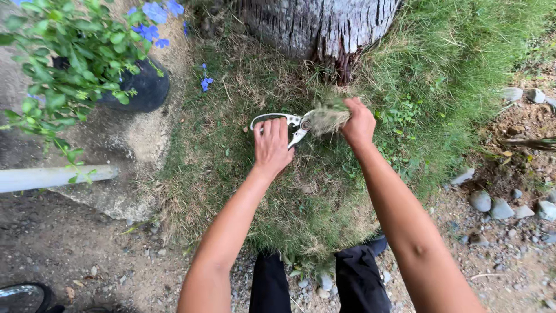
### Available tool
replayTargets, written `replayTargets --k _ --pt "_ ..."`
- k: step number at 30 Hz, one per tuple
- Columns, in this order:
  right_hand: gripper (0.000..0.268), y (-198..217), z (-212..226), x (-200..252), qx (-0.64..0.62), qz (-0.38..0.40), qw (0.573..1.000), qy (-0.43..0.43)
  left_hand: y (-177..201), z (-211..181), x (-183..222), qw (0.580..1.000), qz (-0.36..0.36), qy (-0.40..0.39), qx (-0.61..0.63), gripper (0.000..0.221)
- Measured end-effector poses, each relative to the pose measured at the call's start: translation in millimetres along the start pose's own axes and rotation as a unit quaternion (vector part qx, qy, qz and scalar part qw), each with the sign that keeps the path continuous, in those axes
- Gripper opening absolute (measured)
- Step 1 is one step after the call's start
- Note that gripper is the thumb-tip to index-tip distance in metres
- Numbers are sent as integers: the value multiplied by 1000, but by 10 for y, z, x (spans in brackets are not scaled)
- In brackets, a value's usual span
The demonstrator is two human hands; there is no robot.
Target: The person uses hand shears to trim grass and weeds along a concrete curb and around the base of a tree. The person gathers the cut grass with their hand and continues trimming in small sections.
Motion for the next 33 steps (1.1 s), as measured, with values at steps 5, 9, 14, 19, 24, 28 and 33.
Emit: replayTargets --k 5,9,14,19,24,28,33 --pt "51 123 -110 -36 -42 -99 994 21 -255 -116 -445 984 22 -90 -153 52" --pt "51 -2 -237 -50 8 -73 997 -9 -634 -237 -604 982 -13 -148 -119 42" --pt "28 -116 -500 -86 -252 -41 963 -90 -1038 -198 -495 988 -12 -156 -13 14" --pt "15 -20 -849 -205 -406 -26 908 -100 -747 156 -236 994 16 -98 41 36" --pt "14 -27 -881 -232 -408 5 911 -63 -73 87 -292 985 -98 -112 -91 49" --pt "12 -186 -770 -169 -428 23 898 -102 -501 -299 -780 983 -36 -160 -88 23" --pt "18 -124 -673 33 -409 24 901 -145 -685 -293 -560 987 -4 -141 73 30"
Point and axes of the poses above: each hand's wrist, its own x-axis away from the middle knuckle, its own y-axis out of the back of the hand, z = x × y, the point moved 10 cm from there along -x, towards the middle knuckle, and after that the axes turned 3 degrees about -y, right-handed, at the moved point
